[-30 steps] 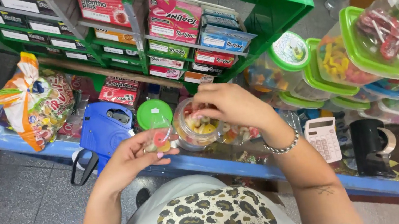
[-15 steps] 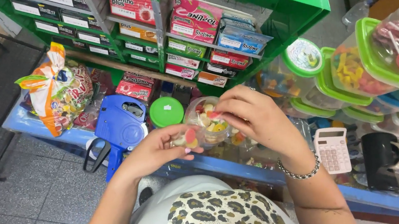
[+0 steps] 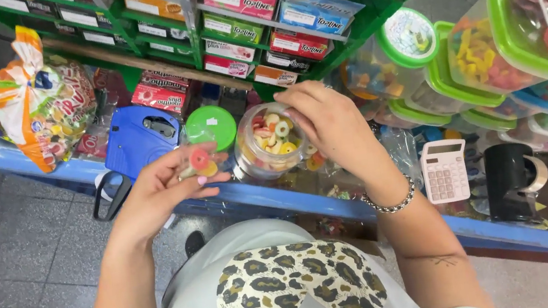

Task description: Packing small candies into plastic bags and sealing them with a tape dispenser at a retail counter.

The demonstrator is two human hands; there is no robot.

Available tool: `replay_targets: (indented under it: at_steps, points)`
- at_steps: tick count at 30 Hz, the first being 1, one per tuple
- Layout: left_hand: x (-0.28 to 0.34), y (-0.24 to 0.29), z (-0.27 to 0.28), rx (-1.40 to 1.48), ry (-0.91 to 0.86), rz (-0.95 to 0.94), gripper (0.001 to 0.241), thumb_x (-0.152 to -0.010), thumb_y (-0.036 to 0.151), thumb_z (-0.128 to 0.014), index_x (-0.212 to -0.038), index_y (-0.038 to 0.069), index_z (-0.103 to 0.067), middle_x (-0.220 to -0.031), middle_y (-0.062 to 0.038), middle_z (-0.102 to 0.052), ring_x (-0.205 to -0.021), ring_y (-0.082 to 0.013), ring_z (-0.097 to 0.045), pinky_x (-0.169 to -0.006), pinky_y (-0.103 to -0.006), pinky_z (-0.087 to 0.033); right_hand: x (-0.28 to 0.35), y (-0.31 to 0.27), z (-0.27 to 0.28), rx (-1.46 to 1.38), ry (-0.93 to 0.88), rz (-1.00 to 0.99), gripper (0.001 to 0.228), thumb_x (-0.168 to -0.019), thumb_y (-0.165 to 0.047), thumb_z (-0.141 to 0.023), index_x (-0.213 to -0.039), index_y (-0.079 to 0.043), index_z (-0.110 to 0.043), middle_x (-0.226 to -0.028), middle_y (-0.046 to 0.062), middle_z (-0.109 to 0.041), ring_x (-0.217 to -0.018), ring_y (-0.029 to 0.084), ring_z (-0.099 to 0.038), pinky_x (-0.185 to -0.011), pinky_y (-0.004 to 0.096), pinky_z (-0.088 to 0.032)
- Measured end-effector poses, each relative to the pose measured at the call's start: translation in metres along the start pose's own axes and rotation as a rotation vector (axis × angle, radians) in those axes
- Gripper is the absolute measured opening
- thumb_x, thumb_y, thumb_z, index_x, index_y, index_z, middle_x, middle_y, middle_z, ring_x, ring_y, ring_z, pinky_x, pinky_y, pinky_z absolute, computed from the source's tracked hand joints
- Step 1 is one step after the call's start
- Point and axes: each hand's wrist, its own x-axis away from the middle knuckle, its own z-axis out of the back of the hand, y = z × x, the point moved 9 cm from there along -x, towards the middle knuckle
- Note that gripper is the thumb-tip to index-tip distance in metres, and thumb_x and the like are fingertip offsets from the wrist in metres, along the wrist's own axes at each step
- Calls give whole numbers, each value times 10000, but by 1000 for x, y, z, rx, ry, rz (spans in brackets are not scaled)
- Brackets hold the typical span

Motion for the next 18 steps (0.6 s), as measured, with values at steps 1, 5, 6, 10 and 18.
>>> replay_targets:
  at_steps: [1, 5, 6, 10, 18]
  points:
    - [3, -4, 1, 6, 8, 6, 493, -850, -120, -534, -1342, -101, -565, -1214, -366, -659, -1024, -416, -731, -805, -429, -660, 2, 2, -8, -6, -10, 2, 191, -1029, -89, -598, -1208, -79, -662, -1073, 67, -662, -1021, 263, -699, -886, 351, -561]
    - [7, -10, 2, -13, 18, -6, 481, -855, -113, -537, -1335, -101, -569, -1228, -343, -660, -1028, -393, -734, -795, -428, -665, 3, 13, -67, -102, -372, 6, 182, -958, 38, -592, -1075, -48, -702, -931, 140, -711, -905, 352, -716, -817, 419, -573]
    - [8, -11, 1, -17, 12, -16, 473, -852, -115, -546, -1324, -98, -578, -1230, -334, -663, -1021, -384, -740, -780, -424, -675, 6, 17, -87, -67, -529, -6, 220, -929, 50, -599, -1072, -58, -728, -933, 161, -737, -901, 375, -723, -818, 450, -579]
    - [12, -16, -4, 57, -12, -28, 478, -854, -111, -545, -1332, -114, -569, -1220, -352, -659, -1019, -397, -735, -798, -410, -661, 14, 71, -180, -106, -843, 77, 186, -893, -70, -656, -1058, -96, -739, -928, 175, -757, -930, 414, -718, -848, 483, -562]
    - [29, -21, 13, 100, 59, -21, 502, -831, -111, -578, -1333, -116, -563, -1221, -349, -668, -1018, -390, -736, -809, -412, -667, -20, 30, -79, 75, -717, -60, 243, -935, -80, -595, -1162, -118, -673, -966, 176, -704, -926, 435, -706, -828, 508, -564]
